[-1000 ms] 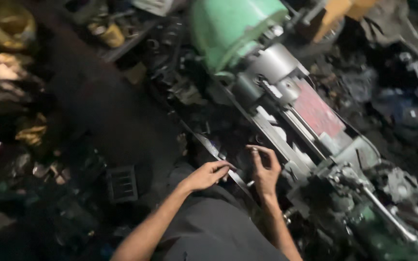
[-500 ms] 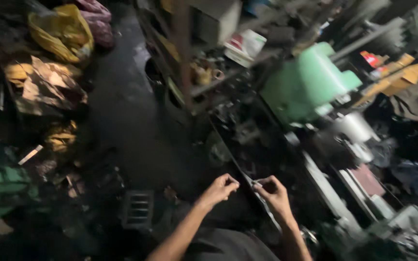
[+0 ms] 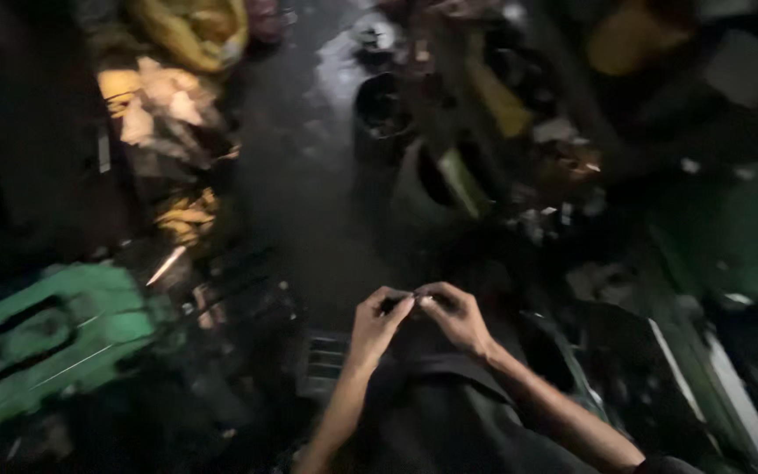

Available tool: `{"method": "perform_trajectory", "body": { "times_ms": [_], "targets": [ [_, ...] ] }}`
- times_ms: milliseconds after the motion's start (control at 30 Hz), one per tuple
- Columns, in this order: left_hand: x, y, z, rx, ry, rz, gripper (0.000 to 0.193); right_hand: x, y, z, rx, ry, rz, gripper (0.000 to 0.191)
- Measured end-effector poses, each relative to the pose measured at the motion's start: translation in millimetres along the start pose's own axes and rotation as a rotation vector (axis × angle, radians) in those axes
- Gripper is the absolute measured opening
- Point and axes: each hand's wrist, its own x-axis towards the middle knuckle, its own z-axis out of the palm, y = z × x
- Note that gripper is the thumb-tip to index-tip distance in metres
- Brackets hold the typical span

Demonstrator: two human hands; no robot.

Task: The person selects a metal rod from a cluttered workbench and moves to a metal lathe. They insert the rod into the lathe chuck, secure it, and operate the machine to turn the metal. After machining, they remove the rod and return to the workbench to handle a small engine component.

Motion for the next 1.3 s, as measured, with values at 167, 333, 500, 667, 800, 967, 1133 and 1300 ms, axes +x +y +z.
{"method": "perform_trajectory", "body": {
  "times_ms": [167,333,500,667,800,967,1133,1300],
  "targets": [
    [27,38,-60,-0.043,0.174,0.038,0.017,72,-17,59,-0.037,-0.056,0.038,0.026],
    [87,58,-118,0.025,0.260,0.244,0.018,171,-35,98,-0.212,-0.211,-0.028,0.026],
    [193,102,-193,0.344,0.270,0.245,0.017,313,-55,132,-0.361,-0.339,-0.078,0.027],
    [343,189,-242,0.454,0.291,0.294,0.023,477,-94,149,-0.273,-0.335,-0.166,0.022],
    [457,266,-255,0.391,0.282,0.325,0.033,605,-138,141,-0.229,-0.305,-0.147,0.018],
    [577,325,-277,0.191,0.135,0.130,0.052,742,-170,133,-0.443,-0.348,-0.298,0.019],
    [691,347,-311,0.952,0.290,0.729,0.036,864,-220,141,-0.294,-0.598,-0.351,0.038],
    [827,387,-359,0.291,0.233,0.066,0.051,1014,-294,162,-0.542,-0.757,-0.413,0.080]
  ]
}}
